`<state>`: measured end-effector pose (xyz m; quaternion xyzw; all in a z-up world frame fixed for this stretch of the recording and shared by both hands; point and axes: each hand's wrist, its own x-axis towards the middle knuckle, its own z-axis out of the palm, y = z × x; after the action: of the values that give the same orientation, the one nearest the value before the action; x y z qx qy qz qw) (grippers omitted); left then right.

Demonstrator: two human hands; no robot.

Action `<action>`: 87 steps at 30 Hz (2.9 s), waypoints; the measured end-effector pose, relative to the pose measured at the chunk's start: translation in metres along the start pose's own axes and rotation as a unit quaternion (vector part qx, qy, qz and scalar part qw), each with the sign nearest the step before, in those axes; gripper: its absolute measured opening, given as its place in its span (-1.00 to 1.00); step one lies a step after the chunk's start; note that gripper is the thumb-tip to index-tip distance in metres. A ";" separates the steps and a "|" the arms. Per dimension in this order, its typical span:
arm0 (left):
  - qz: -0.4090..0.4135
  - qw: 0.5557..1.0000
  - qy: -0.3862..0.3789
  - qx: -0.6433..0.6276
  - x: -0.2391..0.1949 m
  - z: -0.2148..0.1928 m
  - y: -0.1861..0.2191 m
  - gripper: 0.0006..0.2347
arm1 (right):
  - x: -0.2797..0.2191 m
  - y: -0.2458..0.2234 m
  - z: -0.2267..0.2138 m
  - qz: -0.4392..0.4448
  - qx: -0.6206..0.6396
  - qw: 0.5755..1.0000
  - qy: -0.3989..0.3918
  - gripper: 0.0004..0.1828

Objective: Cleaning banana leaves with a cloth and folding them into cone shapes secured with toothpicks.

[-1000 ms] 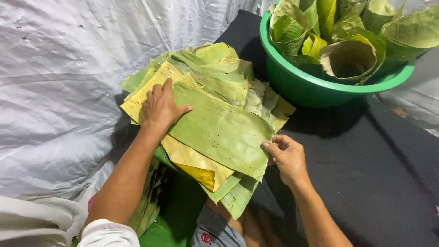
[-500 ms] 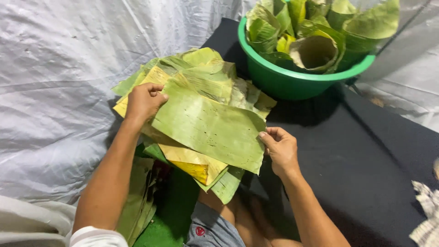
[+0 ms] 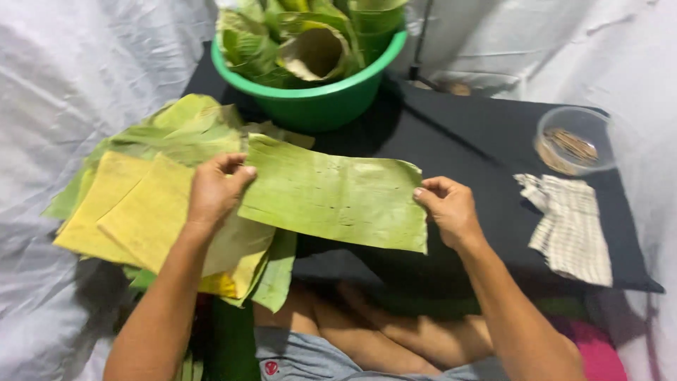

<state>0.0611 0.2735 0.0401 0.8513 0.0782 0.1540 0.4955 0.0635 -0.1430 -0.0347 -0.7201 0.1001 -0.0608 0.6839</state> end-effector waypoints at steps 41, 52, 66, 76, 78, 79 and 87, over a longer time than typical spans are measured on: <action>0.053 0.959 -0.272 0.053 -0.086 0.216 0.063 -0.54 | -0.033 -0.028 -0.079 -0.245 -0.325 0.904 0.130 -0.60; 0.060 0.963 -0.252 0.073 -0.088 0.216 0.057 -0.65 | -0.032 -0.020 0.008 -0.126 -0.488 0.855 -0.126 -0.44; 0.032 0.967 -0.251 0.014 -0.087 0.220 0.047 -0.53 | 0.003 0.025 -0.158 -0.099 -0.575 0.811 0.042 -0.45; 0.062 0.965 -0.255 0.025 -0.088 0.221 0.044 -0.55 | 0.001 0.017 -0.098 -0.371 -0.527 0.747 0.164 -0.61; 0.075 0.963 -0.254 0.050 -0.087 0.220 0.041 -0.55 | 0.003 0.054 -0.035 -0.384 -0.478 0.786 0.081 -0.66; 0.079 0.961 -0.259 0.054 -0.087 0.220 0.046 -0.55 | -0.007 0.045 -0.021 -0.381 -0.476 0.788 0.088 -0.66; 0.048 0.966 -0.251 0.039 -0.093 0.213 0.056 -0.56 | -0.007 0.030 -0.034 -0.169 -0.552 0.816 -0.030 -0.40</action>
<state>0.0451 0.0449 -0.0270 0.8841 -0.0838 -0.0446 0.4576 0.0468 -0.1758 -0.0622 -0.9840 -0.0266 -0.0881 0.1529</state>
